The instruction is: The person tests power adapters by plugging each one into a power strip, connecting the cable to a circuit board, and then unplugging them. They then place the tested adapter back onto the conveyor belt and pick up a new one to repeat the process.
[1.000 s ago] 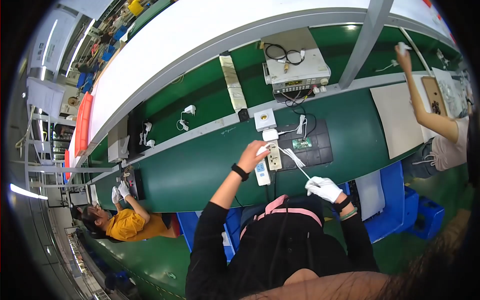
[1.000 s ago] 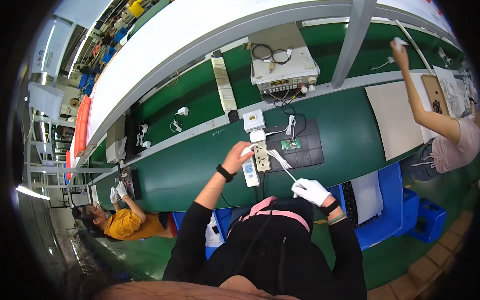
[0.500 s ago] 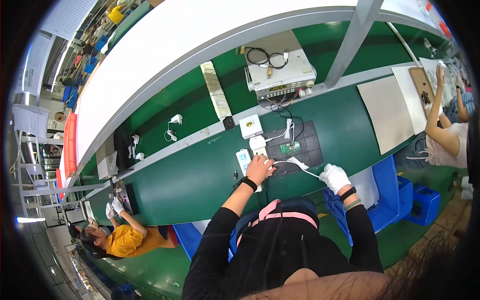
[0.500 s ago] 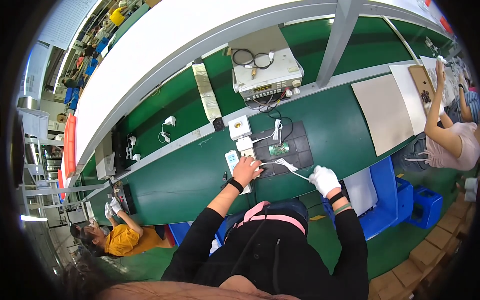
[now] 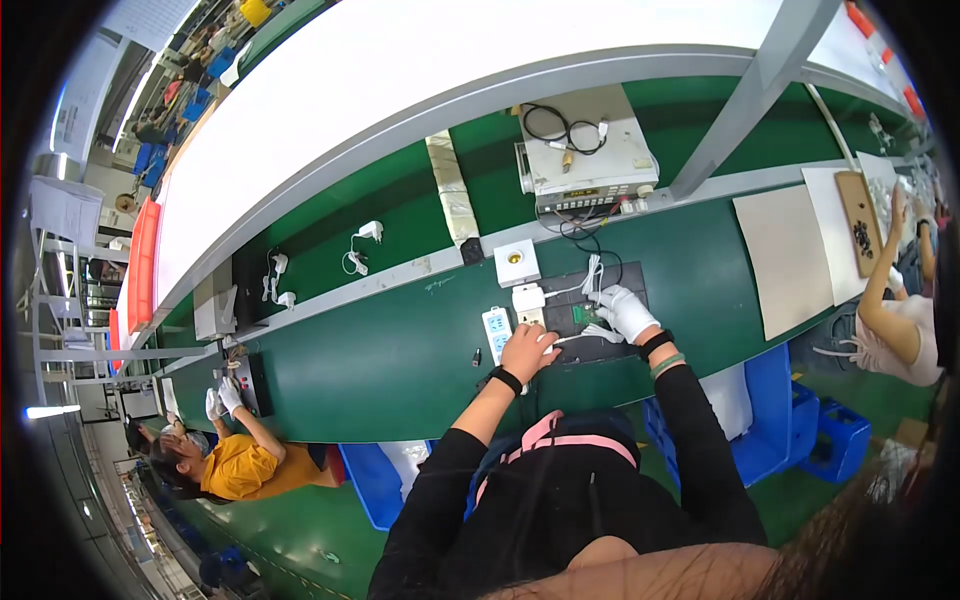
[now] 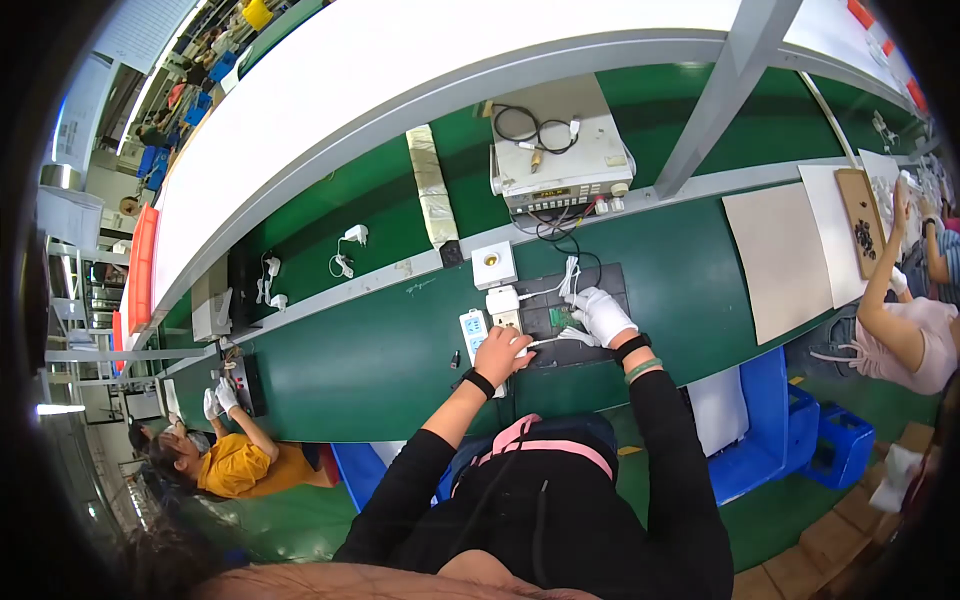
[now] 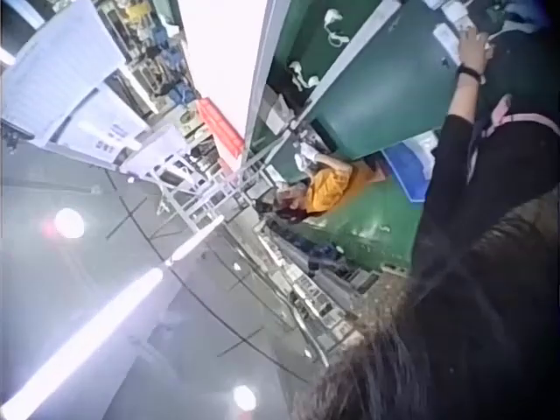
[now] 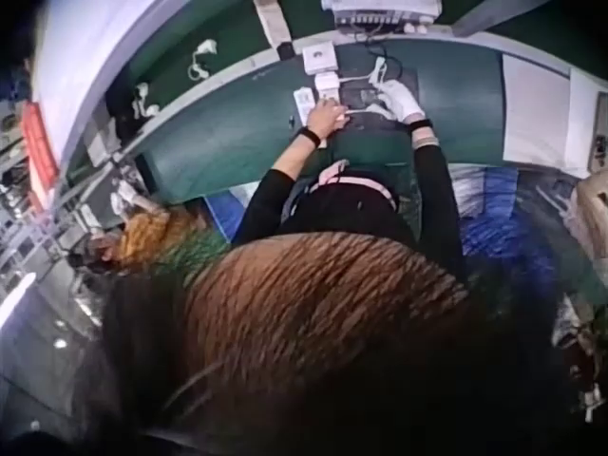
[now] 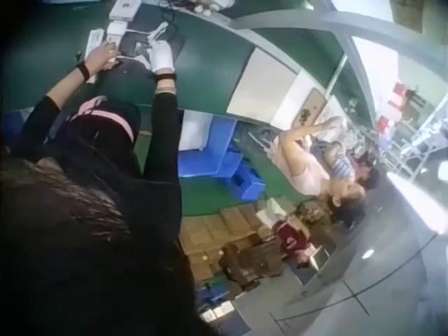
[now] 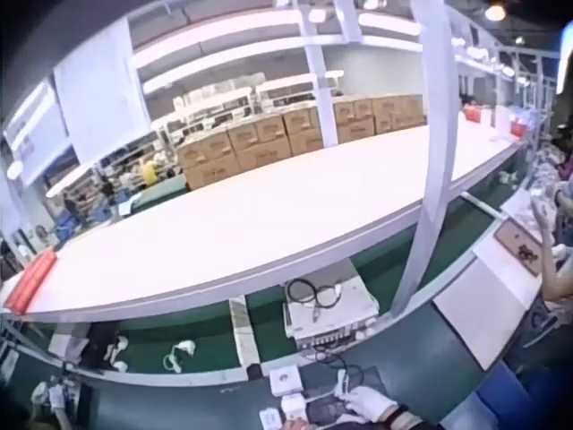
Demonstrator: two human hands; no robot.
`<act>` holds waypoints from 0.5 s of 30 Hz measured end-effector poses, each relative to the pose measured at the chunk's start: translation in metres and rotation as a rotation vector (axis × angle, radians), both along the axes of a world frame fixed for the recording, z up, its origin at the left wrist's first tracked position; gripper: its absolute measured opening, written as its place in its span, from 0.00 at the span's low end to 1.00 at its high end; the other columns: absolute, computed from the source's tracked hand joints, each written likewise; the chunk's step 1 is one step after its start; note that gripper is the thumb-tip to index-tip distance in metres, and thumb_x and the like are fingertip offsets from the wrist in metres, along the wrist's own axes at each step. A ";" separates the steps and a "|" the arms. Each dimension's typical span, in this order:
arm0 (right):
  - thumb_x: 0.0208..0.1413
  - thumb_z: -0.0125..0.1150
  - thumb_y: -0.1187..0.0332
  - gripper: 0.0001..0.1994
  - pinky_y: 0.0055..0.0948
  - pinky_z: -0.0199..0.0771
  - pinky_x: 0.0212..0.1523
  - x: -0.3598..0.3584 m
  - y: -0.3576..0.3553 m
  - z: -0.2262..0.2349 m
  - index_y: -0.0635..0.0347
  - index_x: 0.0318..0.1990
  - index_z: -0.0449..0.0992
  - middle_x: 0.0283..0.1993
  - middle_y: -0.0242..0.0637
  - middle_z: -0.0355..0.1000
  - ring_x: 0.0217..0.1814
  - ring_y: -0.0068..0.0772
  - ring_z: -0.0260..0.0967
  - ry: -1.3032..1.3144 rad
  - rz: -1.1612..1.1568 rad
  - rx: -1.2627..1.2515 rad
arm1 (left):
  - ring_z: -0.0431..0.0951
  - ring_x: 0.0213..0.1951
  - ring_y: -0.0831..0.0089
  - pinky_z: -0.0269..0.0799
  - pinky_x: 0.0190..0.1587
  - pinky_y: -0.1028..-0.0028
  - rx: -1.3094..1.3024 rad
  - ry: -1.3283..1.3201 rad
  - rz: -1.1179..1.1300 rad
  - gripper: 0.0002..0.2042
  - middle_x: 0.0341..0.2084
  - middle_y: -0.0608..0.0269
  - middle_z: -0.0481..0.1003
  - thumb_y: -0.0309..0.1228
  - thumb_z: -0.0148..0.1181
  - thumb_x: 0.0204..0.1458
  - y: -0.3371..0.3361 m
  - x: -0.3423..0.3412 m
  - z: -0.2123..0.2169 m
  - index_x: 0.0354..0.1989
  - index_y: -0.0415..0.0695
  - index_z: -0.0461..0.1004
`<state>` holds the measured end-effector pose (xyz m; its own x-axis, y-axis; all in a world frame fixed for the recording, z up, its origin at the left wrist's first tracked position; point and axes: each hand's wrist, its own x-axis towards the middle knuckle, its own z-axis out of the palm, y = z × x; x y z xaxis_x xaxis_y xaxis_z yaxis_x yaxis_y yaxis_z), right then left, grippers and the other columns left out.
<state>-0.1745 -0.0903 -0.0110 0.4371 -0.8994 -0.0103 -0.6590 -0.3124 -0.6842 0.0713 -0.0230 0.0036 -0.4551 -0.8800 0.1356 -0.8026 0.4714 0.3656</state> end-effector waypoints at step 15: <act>0.43 0.63 0.68 0.10 0.32 0.69 0.36 0.032 0.036 -0.001 0.54 0.36 0.77 0.30 0.39 0.70 0.34 0.39 0.69 -0.282 -0.573 0.125 | 0.68 0.35 0.63 0.70 0.35 0.69 0.008 0.043 -0.013 0.12 0.29 0.66 0.68 0.39 0.63 0.39 -0.001 0.000 0.000 0.34 0.54 0.73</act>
<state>-0.1429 -0.0546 -0.0124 -0.1105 -0.9902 -0.0849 -0.4872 0.1285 -0.8638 0.0712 -0.0235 0.0037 -0.4605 -0.8751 0.1485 -0.7799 0.4788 0.4030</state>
